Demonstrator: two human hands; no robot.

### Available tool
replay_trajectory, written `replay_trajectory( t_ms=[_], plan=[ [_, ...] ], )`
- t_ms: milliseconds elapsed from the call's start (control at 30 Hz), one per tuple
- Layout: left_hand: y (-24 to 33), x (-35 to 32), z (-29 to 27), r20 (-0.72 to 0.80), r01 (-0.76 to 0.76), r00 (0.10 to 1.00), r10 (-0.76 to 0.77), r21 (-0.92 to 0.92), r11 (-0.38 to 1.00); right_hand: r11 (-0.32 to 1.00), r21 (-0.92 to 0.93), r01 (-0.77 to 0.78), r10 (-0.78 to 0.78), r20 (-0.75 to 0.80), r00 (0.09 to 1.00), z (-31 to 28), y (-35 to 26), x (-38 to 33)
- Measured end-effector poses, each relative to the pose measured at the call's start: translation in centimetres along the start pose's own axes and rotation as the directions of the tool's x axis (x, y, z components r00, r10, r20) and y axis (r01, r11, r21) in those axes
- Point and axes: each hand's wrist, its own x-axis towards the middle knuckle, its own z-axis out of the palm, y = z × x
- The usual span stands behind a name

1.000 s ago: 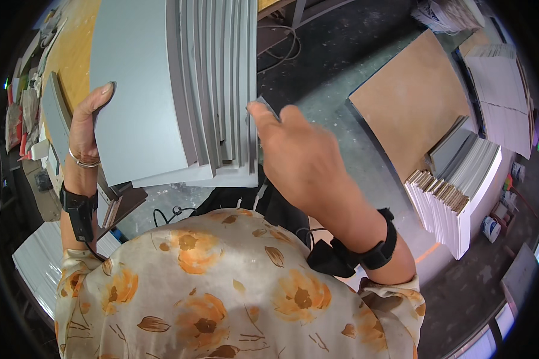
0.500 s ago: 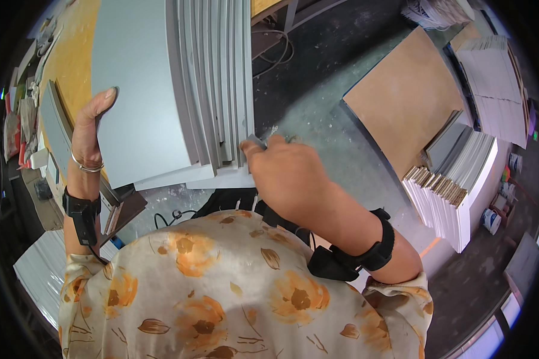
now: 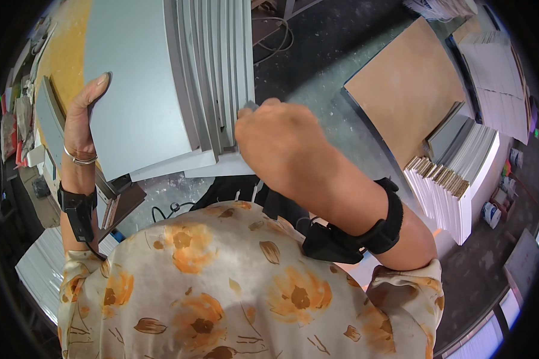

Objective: Deburring edges with a scraper and cleaning curved furniture panels with a cloth and solvent.

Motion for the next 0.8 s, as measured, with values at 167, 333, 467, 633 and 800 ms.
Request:
replay_trajectory(
  t_ms=[167, 333, 467, 633, 800],
  plan=[
    [-0.3, 0.0, -0.7, 0.045, 0.017, 0.999, -0.014, -0.082, 0.996, 0.998, 0.042, 0.055, -0.053, -0.04, 0.998, 1.3, 0.9, -1.8],
    [-0.1, -0.4, 0.0, -0.005, 0.008, 1.0, -0.008, -0.068, 0.998, 0.967, 0.221, -0.127, 0.178, -0.23, 0.957, 1.0, 2.0, -1.8],
    [-0.4, 0.1, -0.6, 0.032, -0.005, 0.999, 0.008, -0.1, 0.995, 0.981, 0.189, -0.045, 0.089, -0.227, 0.97, 0.9, 1.9, -0.3],
    [0.1, -0.1, -0.1, 0.053, 0.01, 0.999, -0.006, -0.074, 0.997, 0.999, 0.046, -0.006, 0.012, -0.122, 0.992, 1.0, 0.6, -1.4],
    [-0.1, -0.2, -1.2, 0.079, 0.07, 0.995, -0.063, -0.09, 0.993, 0.867, 0.497, -0.046, 0.18, -0.226, 0.957, 1.9, 3.0, -3.0]
  ],
)
